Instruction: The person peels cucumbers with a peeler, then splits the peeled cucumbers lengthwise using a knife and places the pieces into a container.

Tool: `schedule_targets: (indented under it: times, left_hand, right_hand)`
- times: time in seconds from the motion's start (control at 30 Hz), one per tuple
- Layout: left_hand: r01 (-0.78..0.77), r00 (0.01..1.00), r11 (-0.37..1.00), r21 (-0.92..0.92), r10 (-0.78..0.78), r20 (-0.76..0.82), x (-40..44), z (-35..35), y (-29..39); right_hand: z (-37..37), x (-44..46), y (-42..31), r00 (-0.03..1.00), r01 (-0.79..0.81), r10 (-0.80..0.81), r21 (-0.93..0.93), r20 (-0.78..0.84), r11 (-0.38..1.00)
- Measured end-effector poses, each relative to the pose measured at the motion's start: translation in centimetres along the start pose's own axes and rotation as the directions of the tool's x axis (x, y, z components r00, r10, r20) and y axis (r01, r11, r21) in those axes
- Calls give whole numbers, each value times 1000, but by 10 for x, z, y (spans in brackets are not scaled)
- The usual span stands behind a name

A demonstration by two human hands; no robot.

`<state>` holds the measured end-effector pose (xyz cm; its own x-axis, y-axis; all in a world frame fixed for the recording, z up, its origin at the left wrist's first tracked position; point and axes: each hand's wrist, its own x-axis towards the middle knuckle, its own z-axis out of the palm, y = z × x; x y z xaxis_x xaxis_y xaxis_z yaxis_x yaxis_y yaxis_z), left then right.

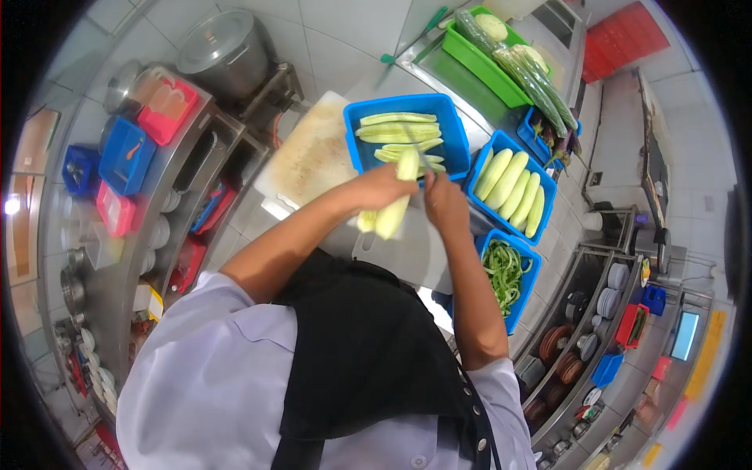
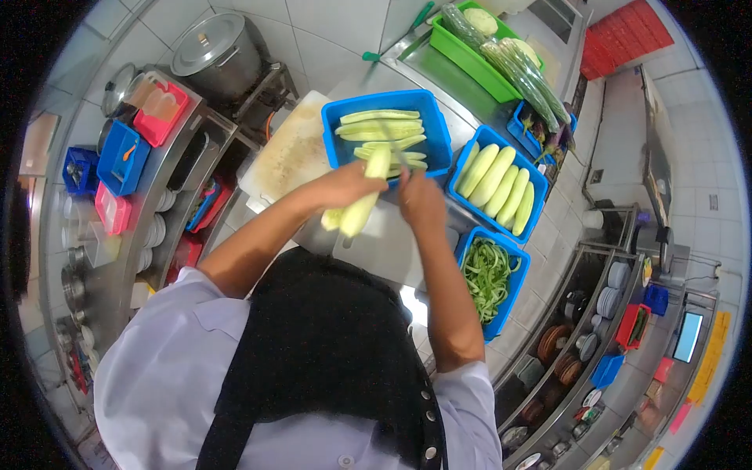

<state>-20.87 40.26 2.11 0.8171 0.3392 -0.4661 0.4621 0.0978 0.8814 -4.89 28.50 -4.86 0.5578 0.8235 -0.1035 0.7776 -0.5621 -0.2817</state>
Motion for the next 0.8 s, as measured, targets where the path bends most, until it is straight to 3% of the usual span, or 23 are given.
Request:
schedule_targets:
  times: [0.07, 0.13, 0.2, 0.23, 0.3, 0.33, 0.4, 0.53, 0.63, 0.7, 0.73, 0.77, 0.8]
  left_hand:
    - [-105, 990, 985, 140, 117, -79, -11, 13, -2]
    - [-75, 957, 976, 206, 129, -261, 12, 21, -42]
    - [-90, 940, 976, 200, 150, -305, 15, 18, -51]
    - [-119, 915, 974, 190, 182, -360, 21, 15, -48]
    - [-99, 903, 949, 299, 212, -373, 9, 15, -18]
    - [-66, 891, 914, 400, 234, -388, 2, 18, -9]
    - [-92, 885, 887, 453, 281, -372, 3, 28, -9]
    - [-105, 942, 854, 510, 250, -225, 4, 54, -11]
    - [-259, 938, 845, 467, 336, -88, 0, 66, -15]
    - [-122, 991, 967, 222, 130, -20, 2, 67, -15]
    - [-27, 999, 994, 104, 25, 27, 3, 66, -14]
    - [-26, 999, 999, -30, 27, 34, 9, 64, -22]
    - [71, 997, 969, -236, -60, 56, 13, 61, -29]
  right_hand:
    - [1, 21, 25, 1000, 7, -6, 42, -18, 999]
    - [-5, 28, 32, 1000, 14, -14, 225, -1, 974]
    - [0, 24, 36, 994, 75, -51, 275, -92, 959]
    - [-9, 16, 24, 993, -106, 58, 558, 103, 823]
    - [-41, -12, -10, 882, -464, 52, 843, 468, 274]
    - [-36, -19, -17, 880, -469, 60, 842, 471, 266]
    - [-25, -30, -22, 851, -524, 25, 848, 524, 82]
    - [-16, -60, -5, 877, -480, 40, 873, 479, 82]
    - [-14, -85, 11, 871, -465, 166, 885, 463, -30]
    - [-11, -100, 28, 837, -516, 258, 852, 483, 82]
    - [-9, -107, 35, 835, -508, 280, 860, 474, 58]
    - [-6, -116, 41, 841, -505, 299, 853, 450, 136]
    - [-1, -125, 46, 847, -503, 314, 837, 429, 213]
